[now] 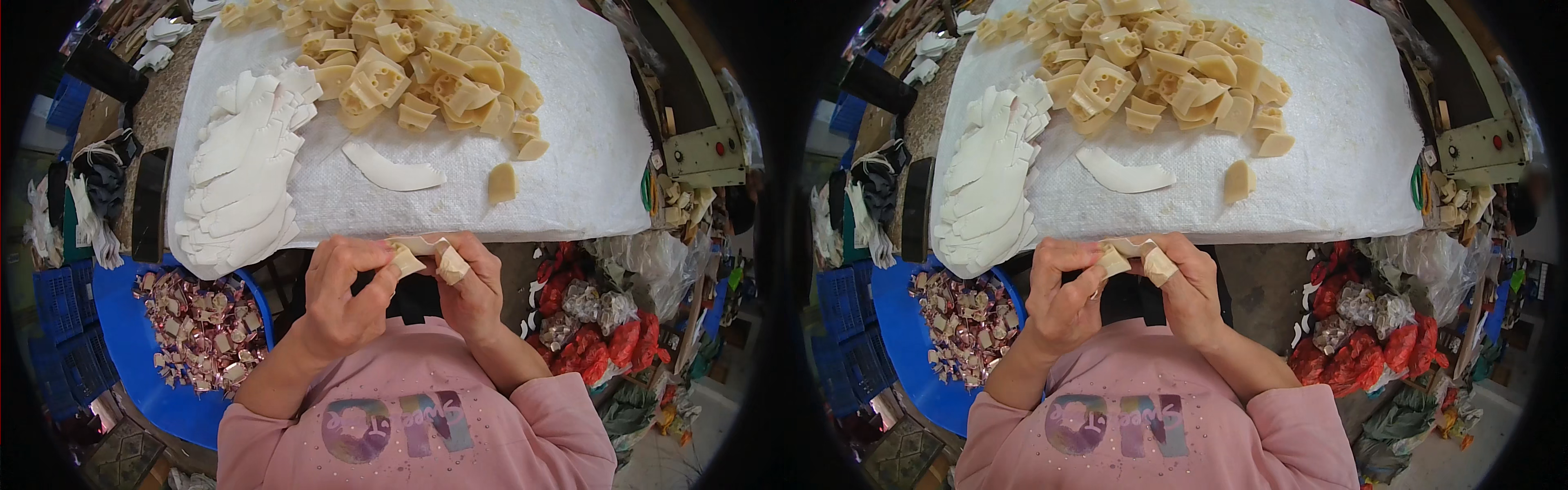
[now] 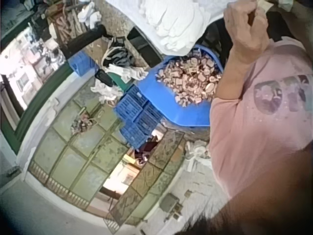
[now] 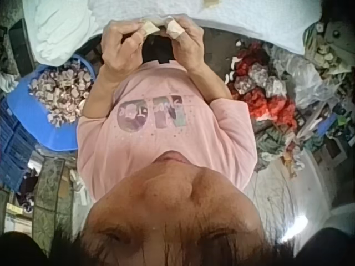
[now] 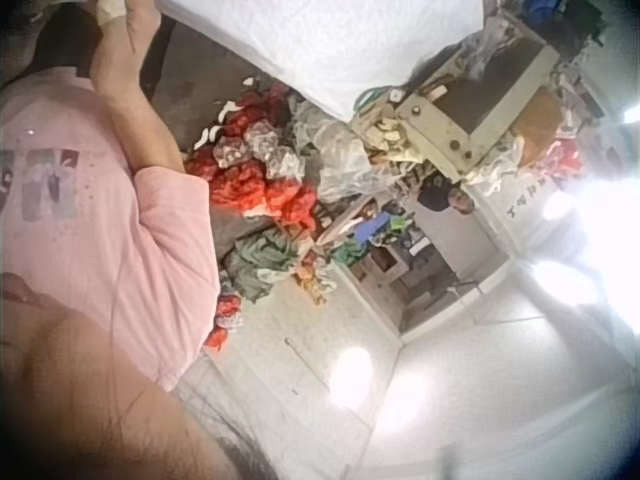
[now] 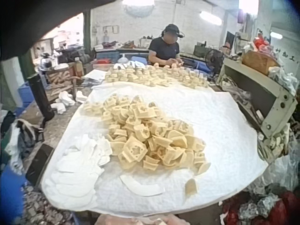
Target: The person is manually assembling or preparing components for shoe manufacturing, possibly attaching decorative or functional pieces.
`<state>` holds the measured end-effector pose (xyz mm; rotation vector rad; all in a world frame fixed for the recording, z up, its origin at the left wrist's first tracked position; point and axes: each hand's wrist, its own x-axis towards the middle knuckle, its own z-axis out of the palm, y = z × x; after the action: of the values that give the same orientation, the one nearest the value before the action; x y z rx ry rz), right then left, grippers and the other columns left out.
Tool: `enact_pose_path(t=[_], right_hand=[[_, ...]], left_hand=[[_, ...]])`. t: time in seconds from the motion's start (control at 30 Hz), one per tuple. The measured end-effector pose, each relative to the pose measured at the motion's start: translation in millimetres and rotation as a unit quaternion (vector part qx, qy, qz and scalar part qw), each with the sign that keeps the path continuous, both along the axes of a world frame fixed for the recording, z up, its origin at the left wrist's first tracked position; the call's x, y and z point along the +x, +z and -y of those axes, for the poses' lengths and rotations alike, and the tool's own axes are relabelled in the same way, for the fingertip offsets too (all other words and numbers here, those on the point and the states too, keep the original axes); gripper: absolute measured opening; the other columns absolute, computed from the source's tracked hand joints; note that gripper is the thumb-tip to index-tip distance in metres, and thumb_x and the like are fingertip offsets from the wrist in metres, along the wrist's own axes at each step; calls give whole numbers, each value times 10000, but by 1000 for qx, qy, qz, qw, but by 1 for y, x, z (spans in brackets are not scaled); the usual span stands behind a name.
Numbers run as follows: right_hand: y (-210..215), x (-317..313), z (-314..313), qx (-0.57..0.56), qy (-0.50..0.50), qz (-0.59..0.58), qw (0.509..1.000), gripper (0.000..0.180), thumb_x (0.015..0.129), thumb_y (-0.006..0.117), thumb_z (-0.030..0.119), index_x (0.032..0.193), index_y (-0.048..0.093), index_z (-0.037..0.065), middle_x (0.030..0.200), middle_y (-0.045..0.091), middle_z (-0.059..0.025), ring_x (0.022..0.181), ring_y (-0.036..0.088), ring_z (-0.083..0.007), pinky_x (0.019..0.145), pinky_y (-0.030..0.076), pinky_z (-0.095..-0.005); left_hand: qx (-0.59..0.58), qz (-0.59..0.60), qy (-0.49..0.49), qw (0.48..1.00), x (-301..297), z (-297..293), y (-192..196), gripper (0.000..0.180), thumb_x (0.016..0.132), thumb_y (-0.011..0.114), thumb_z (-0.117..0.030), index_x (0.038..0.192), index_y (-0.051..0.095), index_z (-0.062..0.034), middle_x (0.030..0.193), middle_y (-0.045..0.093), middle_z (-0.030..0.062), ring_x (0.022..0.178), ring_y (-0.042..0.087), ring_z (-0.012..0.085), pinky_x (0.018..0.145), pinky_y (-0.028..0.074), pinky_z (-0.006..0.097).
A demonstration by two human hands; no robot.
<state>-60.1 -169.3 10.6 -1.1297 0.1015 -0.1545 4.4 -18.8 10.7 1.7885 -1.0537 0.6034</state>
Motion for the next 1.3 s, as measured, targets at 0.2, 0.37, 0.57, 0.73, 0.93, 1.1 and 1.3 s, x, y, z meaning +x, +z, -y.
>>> enact_pose_path(t=[0.2, 0.37, 0.57, 0.73, 0.93, 1.1, 1.3], right_hand=[[12, 6, -2, -146, 33, -6, 989, 256, 916, 456, 111, 1093, 550, -49, 1016, 627, -146, 942, 623, -194, 811, 497, -311], [21, 18, 7, -438, 61, 77, 894, 236, 896, 473, 124, 1061, 556, -25, 886, 638, -157, 833, 649, -256, 724, 494, -309], [8, 31, 33, -64, 141, -78, 985, 312, 899, 567, 209, 1097, 532, -30, 998, 646, -125, 878, 616, -174, 762, 501, -297], [3, 43, 39, -21, 277, -65, 959, 341, 806, 686, 104, 1082, 535, -27, 982, 625, -112, 869, 602, -137, 772, 504, -277], [2, 45, 31, -87, 246, -59, 964, 348, 789, 681, 74, 1088, 528, -15, 896, 610, -82, 794, 585, -103, 653, 513, -232], [-3, 46, 26, -151, 190, -82, 967, 356, 880, 579, 125, 1209, 483, 28, 921, 636, -97, 796, 583, -101, 570, 484, -210], [-10, 44, 26, -188, 141, 107, 966, 337, 888, 568, 156, 1214, 514, 89, 1047, 584, -80, 929, 518, -168, 687, 501, -247]], left_hand=[[68, 15, 56, 996, -3, 8, 12, 143, 643, 632, 29, 758, 552, 0, 804, 525, 97, 675, 523, 219, 533, 388, 316], [116, -52, 32, 991, -1, 2, 8, 164, 647, 634, 77, 763, 541, 7, 830, 539, 112, 696, 532, 236, 569, 411, 321], [-74, -289, -55, 953, -5, -3, -3, 145, 787, 616, 69, 791, 497, -14, 917, 572, 138, 863, 597, 236, 733, 483, 312], [-57, -230, -135, 962, -5, -1, -6, 210, 746, 650, 97, 783, 480, -22, 916, 580, 141, 830, 618, 236, 677, 505, 299], [-9, -193, -84, 978, -2, 1, -6, 218, 726, 662, 101, 788, 492, -20, 874, 576, 131, 742, 590, 200, 611, 482, 271], [-15, -216, -73, 974, 2, 1, -6, 149, 783, 646, 45, 865, 535, -12, 893, 576, 137, 736, 569, 182, 630, 455, 248], [-239, -465, -50, 851, -5, 2, -1, 116, 796, 634, 62, 888, 570, 34, 983, 608, 134, 893, 592, 150, 781, 491, 258]])
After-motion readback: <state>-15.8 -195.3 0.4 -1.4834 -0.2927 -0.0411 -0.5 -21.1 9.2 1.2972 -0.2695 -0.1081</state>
